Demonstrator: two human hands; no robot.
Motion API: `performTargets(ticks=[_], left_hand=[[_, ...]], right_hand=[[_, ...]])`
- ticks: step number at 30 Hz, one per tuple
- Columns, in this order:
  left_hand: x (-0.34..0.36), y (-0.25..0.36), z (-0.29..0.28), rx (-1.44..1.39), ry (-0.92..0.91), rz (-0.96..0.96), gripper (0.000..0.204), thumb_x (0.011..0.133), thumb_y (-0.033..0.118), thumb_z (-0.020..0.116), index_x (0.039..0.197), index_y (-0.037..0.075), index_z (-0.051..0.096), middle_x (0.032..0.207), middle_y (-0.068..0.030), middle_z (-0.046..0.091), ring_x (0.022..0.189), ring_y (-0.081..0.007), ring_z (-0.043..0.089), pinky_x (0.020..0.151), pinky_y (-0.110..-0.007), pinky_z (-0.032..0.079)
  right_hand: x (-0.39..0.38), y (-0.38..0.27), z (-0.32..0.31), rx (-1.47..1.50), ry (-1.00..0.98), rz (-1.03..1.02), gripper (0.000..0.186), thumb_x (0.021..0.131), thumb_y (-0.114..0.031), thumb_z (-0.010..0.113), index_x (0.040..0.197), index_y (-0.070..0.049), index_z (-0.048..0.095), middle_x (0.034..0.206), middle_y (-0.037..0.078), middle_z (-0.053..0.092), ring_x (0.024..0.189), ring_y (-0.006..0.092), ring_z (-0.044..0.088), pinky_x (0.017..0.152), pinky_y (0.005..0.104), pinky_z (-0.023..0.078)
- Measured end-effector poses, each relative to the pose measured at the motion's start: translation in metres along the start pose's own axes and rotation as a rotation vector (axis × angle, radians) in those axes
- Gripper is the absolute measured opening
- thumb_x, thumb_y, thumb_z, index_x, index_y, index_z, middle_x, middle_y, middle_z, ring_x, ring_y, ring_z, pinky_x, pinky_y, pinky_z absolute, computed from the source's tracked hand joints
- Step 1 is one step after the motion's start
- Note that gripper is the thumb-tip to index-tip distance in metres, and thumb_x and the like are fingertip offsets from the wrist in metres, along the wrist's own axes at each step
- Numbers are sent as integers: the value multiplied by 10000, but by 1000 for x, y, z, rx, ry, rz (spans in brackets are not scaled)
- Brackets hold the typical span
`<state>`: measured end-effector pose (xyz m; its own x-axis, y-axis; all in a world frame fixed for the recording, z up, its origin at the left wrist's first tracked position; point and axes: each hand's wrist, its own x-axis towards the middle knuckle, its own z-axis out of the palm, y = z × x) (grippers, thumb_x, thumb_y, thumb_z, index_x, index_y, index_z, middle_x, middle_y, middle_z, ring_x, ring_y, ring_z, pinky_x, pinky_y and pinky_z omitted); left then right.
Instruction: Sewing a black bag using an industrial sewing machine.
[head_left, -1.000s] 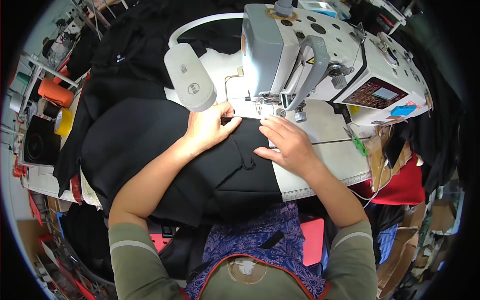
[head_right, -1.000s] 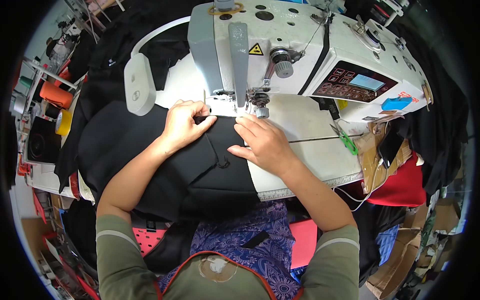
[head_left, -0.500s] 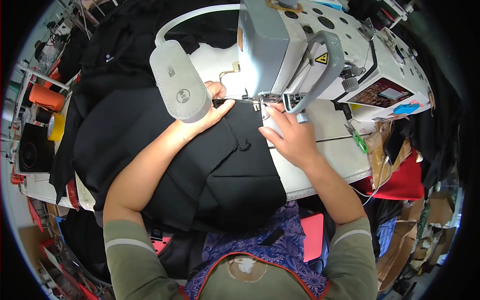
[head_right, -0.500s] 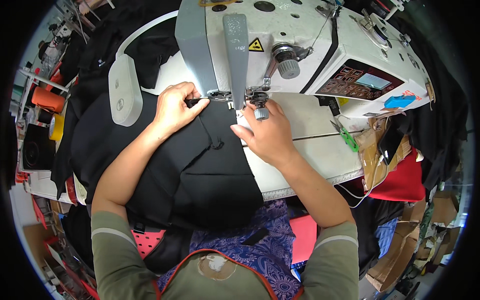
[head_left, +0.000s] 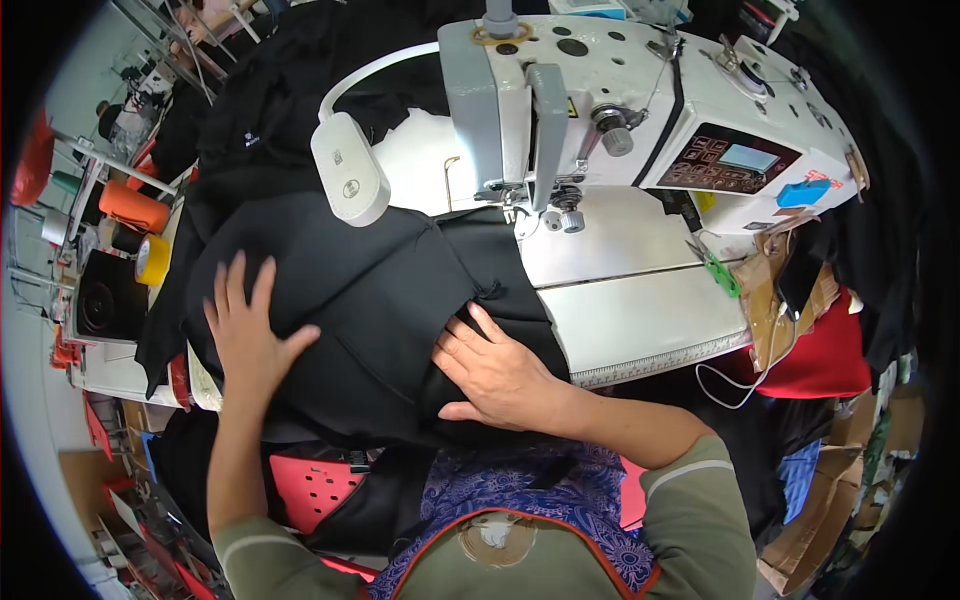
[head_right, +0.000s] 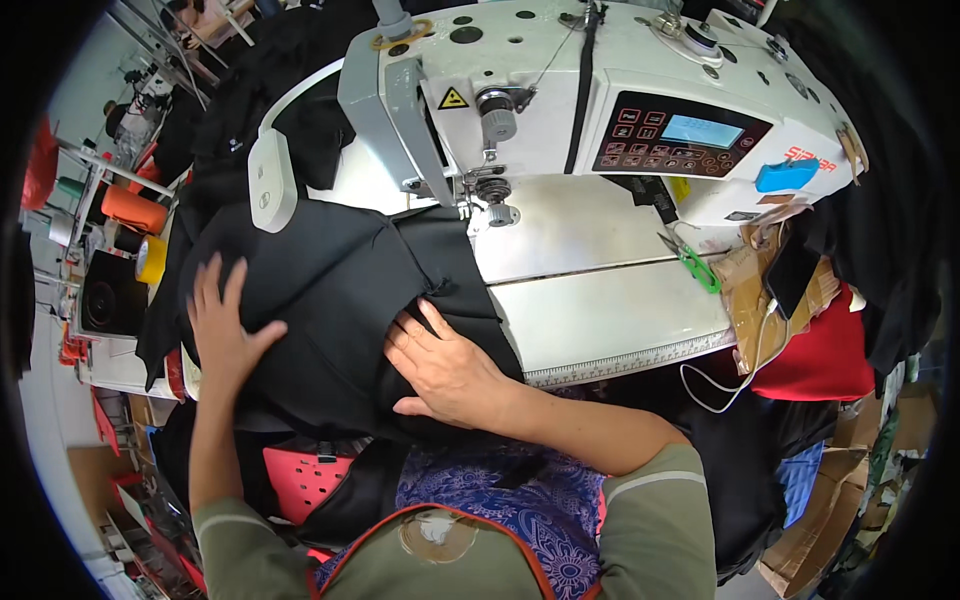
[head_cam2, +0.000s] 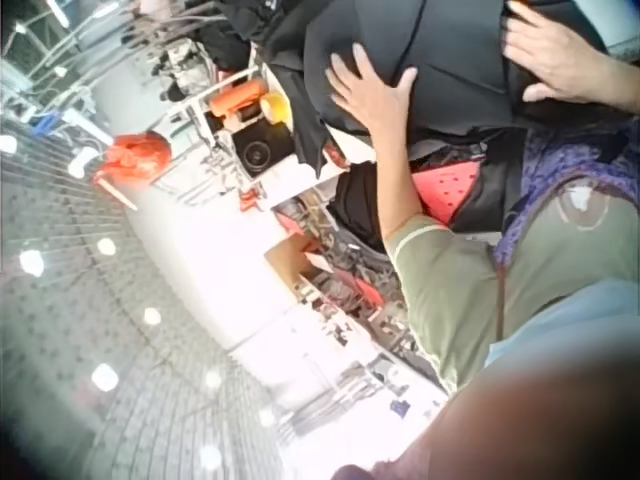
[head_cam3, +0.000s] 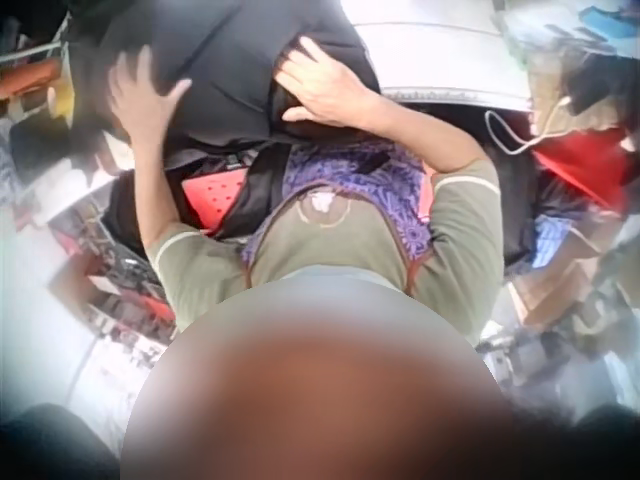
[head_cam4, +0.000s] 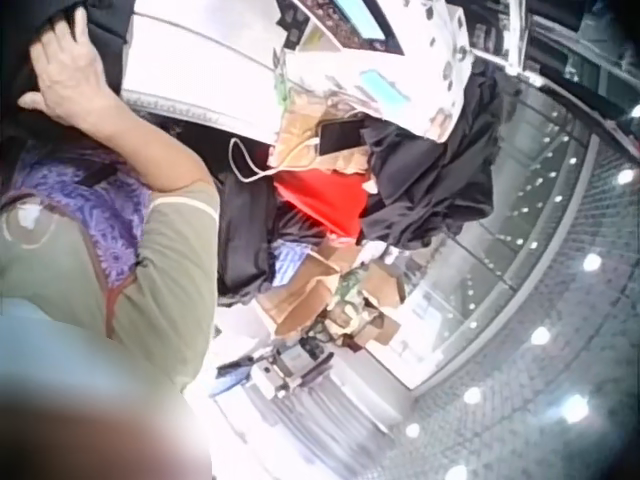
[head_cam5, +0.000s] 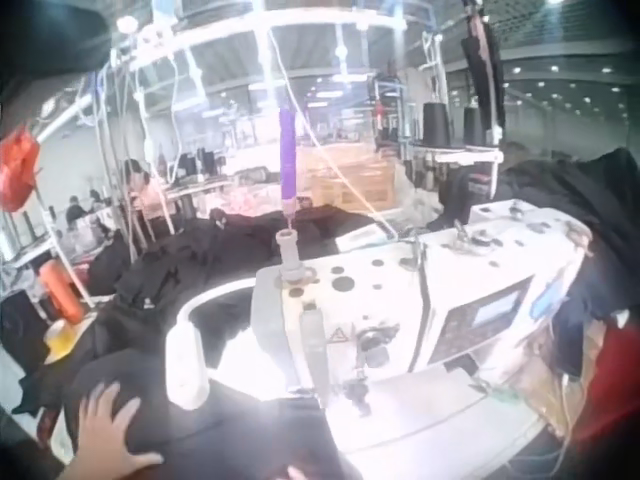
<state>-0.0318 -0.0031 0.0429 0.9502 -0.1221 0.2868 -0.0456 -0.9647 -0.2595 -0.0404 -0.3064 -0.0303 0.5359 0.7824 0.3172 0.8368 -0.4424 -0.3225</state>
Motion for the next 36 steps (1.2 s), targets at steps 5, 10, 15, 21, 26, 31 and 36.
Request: performTargets(ticks=[5,10,15,21,26,31,36], left_hand=[[-20,-43,34,-380,154,35,325,707,12,759,1020,42,677,951,-166,679,884,-346,672,793,-376,538],[116,-73,-23,155,490,221,358,798,311,739,1051,75,650,896,-79,685,779,-300,667,657,-370,530],[157,-39,16,208,244,304,550,765,307,750,1225,59,581,1086,-138,607,1045,-317,580,919,-428,439],[78,71,15,-467,-76,796,592,769,369,726,1294,132,588,1353,-115,541,1369,-367,374,1085,-595,293],[20,77,45,-521,-162,456,715,799,434,706,1412,144,478,1499,-94,389,1424,-367,273,1125,-642,179],[42,87,29,-630,-25,402,515,808,269,730,1239,34,575,1266,-133,581,1223,-347,527,1068,-443,402],[91,125,43,-660,107,759,428,874,241,663,1237,33,575,1316,-131,562,1291,-321,474,1110,-475,350]], right_hand=[[17,-3,-1,10,-159,-74,697,803,-499,676,1299,-34,522,1382,141,475,1379,307,353,1149,568,223],[30,-31,44,24,19,-133,625,835,-394,668,1373,-115,516,1476,69,424,1404,306,325,1134,621,209],[17,-45,37,-131,-11,-94,579,793,-313,688,1319,-107,558,1455,91,445,1388,313,355,1115,608,269],[-10,-26,28,102,208,-28,575,761,-267,728,1247,-11,558,1362,164,510,1327,349,432,1099,530,335],[-51,-7,-9,3,123,232,690,768,-308,739,1330,17,506,1422,174,475,1348,327,427,1110,462,339],[-52,-4,-9,21,161,191,604,802,-272,726,1299,12,531,1371,174,524,1302,334,480,1098,461,370],[-50,-1,-12,31,169,177,524,807,-245,727,1252,-14,576,1317,154,571,1270,316,515,1074,470,393]])
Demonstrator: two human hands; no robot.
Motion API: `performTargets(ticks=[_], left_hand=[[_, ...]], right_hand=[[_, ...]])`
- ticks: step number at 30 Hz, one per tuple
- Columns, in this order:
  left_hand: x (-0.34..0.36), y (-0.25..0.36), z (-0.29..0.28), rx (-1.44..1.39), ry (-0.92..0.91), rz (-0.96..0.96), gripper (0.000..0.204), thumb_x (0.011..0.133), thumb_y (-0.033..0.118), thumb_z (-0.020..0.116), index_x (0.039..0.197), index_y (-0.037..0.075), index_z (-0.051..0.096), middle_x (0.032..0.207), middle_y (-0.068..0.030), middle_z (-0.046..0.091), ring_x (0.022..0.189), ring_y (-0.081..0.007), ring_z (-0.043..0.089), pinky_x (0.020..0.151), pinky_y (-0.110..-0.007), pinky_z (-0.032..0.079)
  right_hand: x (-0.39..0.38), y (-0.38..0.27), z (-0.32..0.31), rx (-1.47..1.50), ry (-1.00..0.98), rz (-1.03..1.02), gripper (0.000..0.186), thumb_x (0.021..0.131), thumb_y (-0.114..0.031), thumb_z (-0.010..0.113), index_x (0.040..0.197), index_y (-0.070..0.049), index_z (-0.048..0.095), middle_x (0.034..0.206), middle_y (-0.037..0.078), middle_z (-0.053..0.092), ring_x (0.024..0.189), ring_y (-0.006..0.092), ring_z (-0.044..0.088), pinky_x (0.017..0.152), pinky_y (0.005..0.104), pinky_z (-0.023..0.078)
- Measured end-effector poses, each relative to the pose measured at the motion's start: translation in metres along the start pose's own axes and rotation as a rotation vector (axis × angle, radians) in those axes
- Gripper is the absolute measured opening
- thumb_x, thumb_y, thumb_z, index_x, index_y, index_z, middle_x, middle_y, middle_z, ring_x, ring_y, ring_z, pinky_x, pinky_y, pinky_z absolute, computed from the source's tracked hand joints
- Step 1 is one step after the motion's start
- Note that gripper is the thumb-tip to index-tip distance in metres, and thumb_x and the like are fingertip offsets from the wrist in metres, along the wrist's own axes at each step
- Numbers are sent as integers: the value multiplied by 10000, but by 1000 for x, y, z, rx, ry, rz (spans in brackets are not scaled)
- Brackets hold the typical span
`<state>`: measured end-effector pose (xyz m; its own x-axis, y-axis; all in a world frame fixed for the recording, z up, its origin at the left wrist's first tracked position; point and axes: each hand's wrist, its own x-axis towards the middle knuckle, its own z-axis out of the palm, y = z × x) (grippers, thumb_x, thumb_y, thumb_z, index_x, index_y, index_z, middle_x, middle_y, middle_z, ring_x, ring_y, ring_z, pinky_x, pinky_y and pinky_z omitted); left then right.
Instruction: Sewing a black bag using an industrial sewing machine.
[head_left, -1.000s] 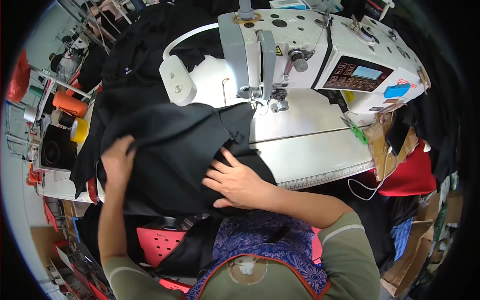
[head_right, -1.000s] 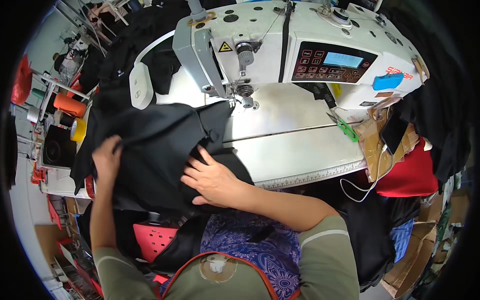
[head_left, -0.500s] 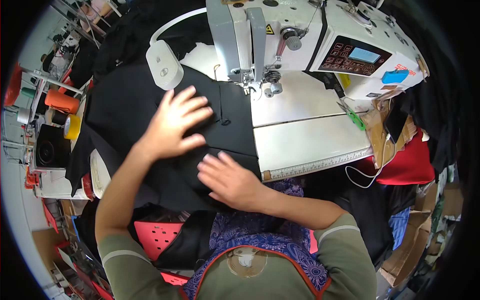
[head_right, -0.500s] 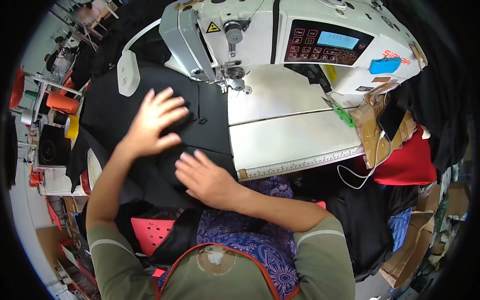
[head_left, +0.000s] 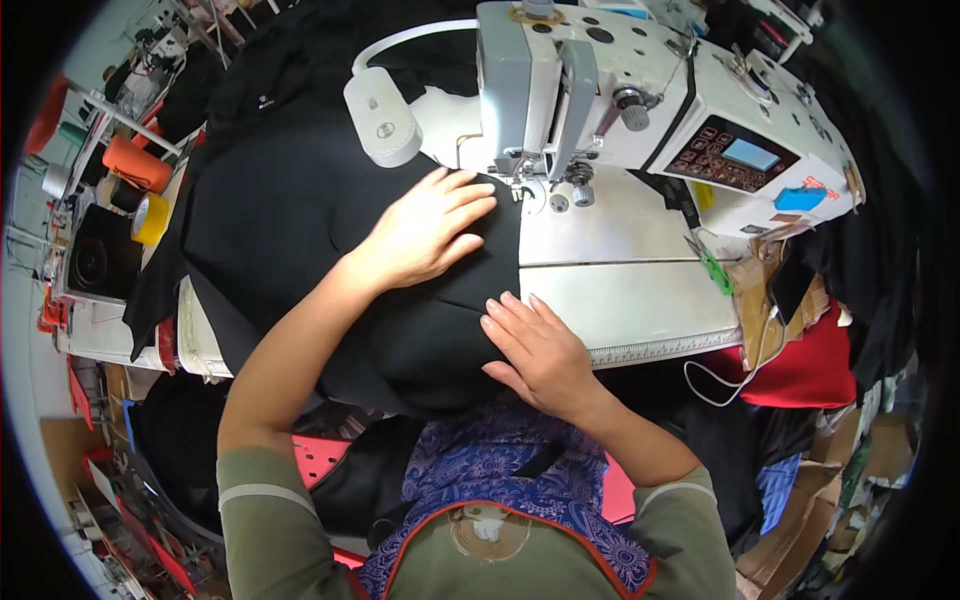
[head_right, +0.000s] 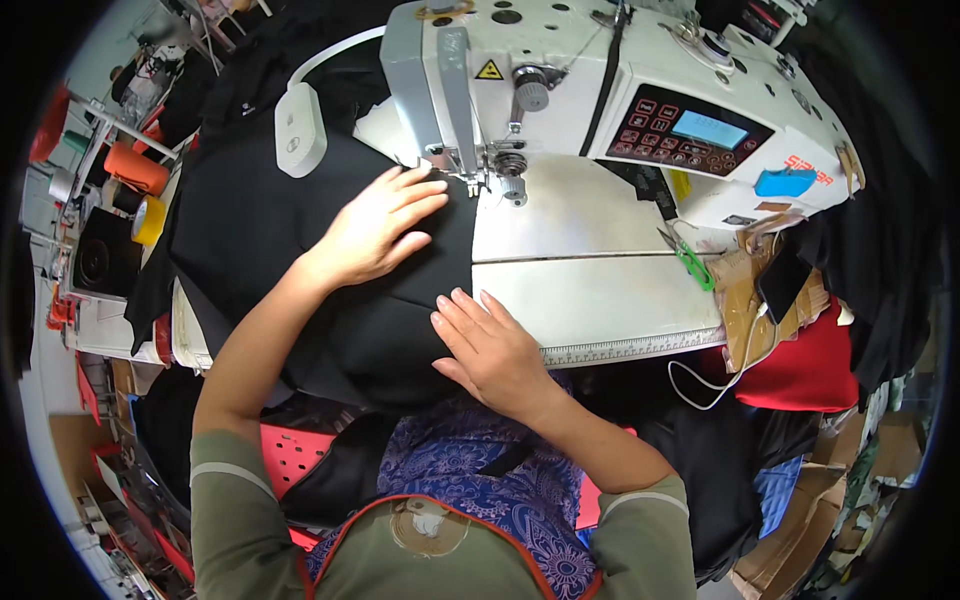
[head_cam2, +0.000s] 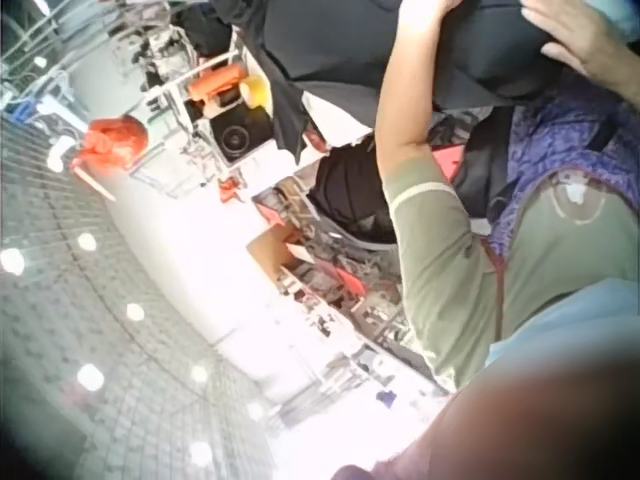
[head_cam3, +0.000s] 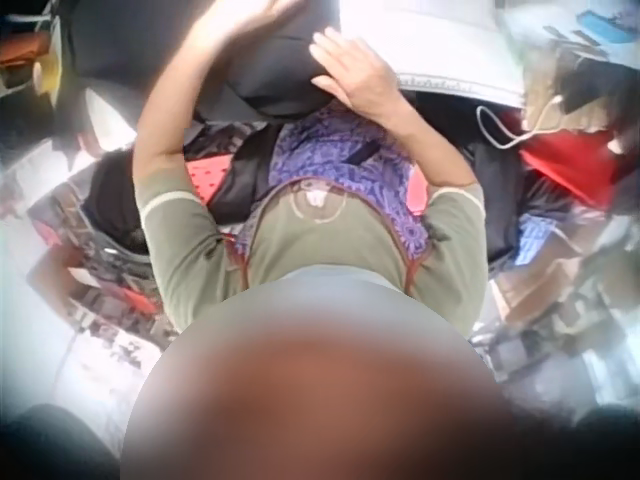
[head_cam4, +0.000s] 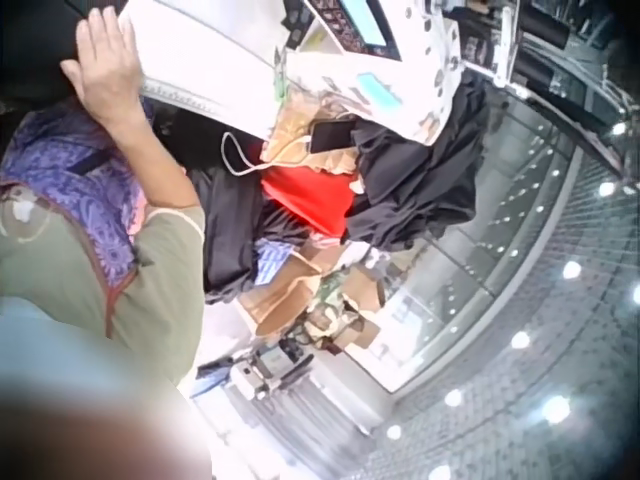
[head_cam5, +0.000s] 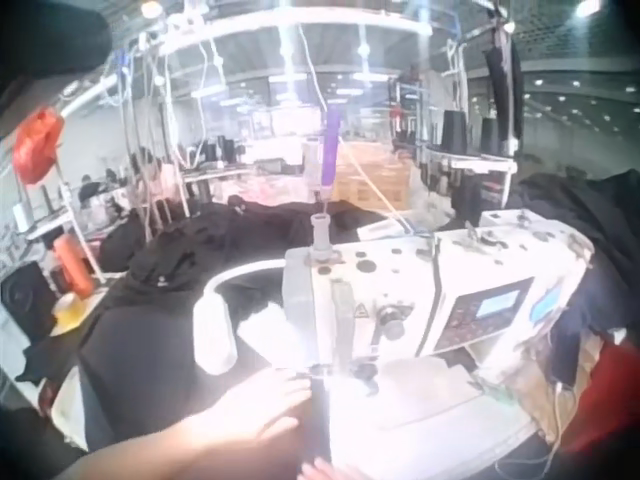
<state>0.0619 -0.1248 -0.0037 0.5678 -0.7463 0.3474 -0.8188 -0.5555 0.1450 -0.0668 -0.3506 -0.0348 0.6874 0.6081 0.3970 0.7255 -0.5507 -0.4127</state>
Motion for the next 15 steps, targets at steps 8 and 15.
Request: performTargets(ticks=[8,15], left_hand=[[1,1,31,-137,10,-241,483,881,314,648,1292,70,575,1381,-99,534,1356,-293,417,1163,-469,275],[-1,12,33,-111,66,-281,481,869,313,658,1274,62,587,1354,-104,550,1336,-310,435,1155,-475,287]], right_hand=[[0,10,-7,4,44,-8,382,817,-173,724,1167,-46,639,1255,120,620,1212,297,569,1040,476,424],[-1,22,-15,21,32,-52,334,803,-141,736,1116,-54,660,1191,105,652,1178,294,597,1014,467,457]])
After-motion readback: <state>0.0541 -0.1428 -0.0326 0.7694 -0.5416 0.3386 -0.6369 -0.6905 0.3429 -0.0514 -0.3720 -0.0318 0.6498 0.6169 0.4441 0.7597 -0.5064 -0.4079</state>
